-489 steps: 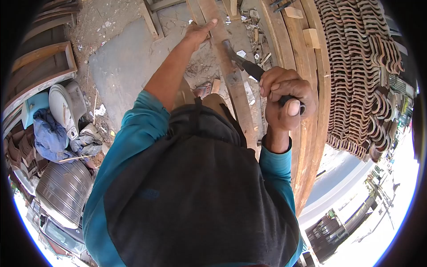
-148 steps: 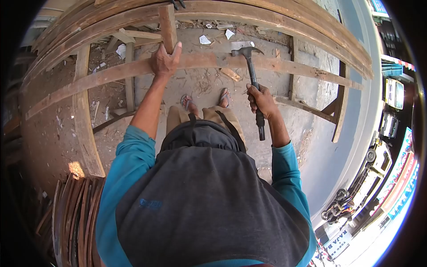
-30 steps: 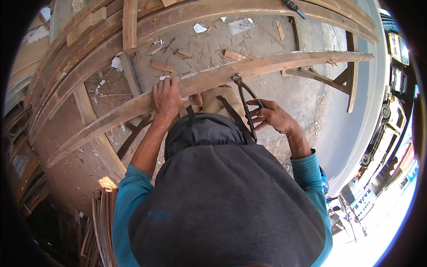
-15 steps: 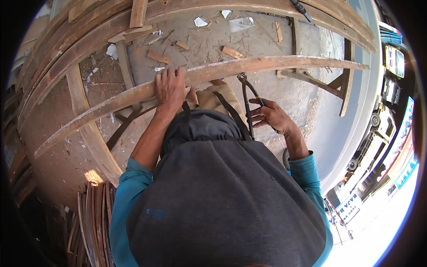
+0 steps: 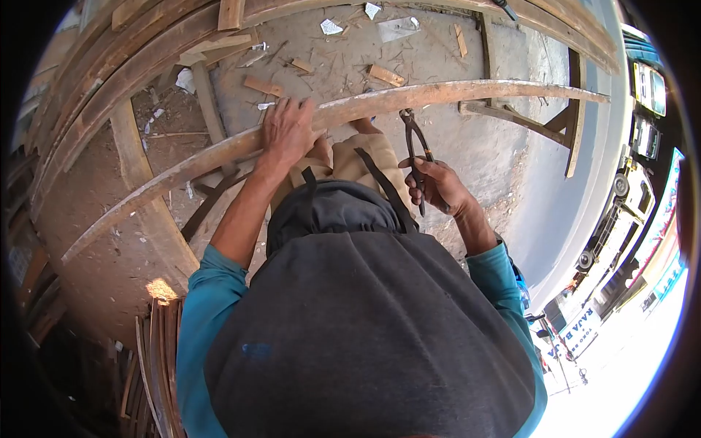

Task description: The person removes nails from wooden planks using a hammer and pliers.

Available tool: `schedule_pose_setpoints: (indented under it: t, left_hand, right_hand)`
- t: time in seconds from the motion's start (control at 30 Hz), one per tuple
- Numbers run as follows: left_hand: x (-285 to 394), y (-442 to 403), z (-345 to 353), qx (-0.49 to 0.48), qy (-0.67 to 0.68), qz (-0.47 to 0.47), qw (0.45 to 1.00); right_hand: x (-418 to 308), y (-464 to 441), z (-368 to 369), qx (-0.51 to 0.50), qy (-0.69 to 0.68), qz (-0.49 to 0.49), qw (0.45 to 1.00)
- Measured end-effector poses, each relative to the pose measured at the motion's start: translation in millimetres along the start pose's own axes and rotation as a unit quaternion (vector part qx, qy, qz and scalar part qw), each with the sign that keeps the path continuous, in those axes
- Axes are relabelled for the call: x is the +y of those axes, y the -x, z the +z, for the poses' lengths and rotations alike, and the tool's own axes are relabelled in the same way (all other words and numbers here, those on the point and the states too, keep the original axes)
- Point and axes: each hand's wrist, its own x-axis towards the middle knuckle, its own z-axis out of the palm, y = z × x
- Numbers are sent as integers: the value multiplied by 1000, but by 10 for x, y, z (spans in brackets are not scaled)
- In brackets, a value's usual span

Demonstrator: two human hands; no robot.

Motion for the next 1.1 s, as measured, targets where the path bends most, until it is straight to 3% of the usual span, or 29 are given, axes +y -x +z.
schedule_pose_setpoints:
  t: [0.2, 0.3, 0.37, 0.4, 0.47, 0.53, 0.63, 0.73, 0.83, 0.93, 1.0, 1.07, 1.1]
  left_hand:
    - [38, -50, -47, -64, -7, -20, 998]
    - [46, -44, -15, -44, -21, -18, 999]
    - [33, -58, 10, -36, -38, -5, 999]
    - [34, -44, 20, -29, -47, 6, 998]
    - [89, -52, -15, -46, -53, -1, 998]
    - [86, -59, -63, -65, -66, -5, 996]
    - [108, -81, -8, -79, -86, -29, 993]
    - [73, -8, 29, -24, -99, -11, 995]
    - [99, -36, -2, -54, -106, -35, 992]
    - [114, -27, -14, -33, -96, 3, 995]
    - [128, -27, -24, -30, -93, 7, 995]
    - [82, -44, -1, -37, -96, 17, 995]
    - [59, -46, 18, -42, -96, 30, 994]
  right_hand:
    - [645, -513, 514, 128, -79, -110, 983]
    - [965, -935, 639, 169, -55, -171, 969]
    - [1158, -1226, 563, 190, -22, -285, 939]
    - [1200, -1279, 520, 191, -33, -285, 939]
    - [1213, -1387, 411, 228, 74, -314, 919]
    - [1209, -1344, 367, 212, 57, -331, 918]
    - [1051, -957, 190, 178, 142, -303, 925]
    - [628, -484, -65, 52, 96, -217, 970]
    - [376, -342, -275, -38, 50, -162, 985]
    - [175, -331, -583, -133, 61, -119, 982]
    - [139, -353, -691, -127, 69, -106, 984]
    - [122, -434, -790, -204, 12, -61, 977]
    - [160, -421, -697, -171, 19, -60, 983]
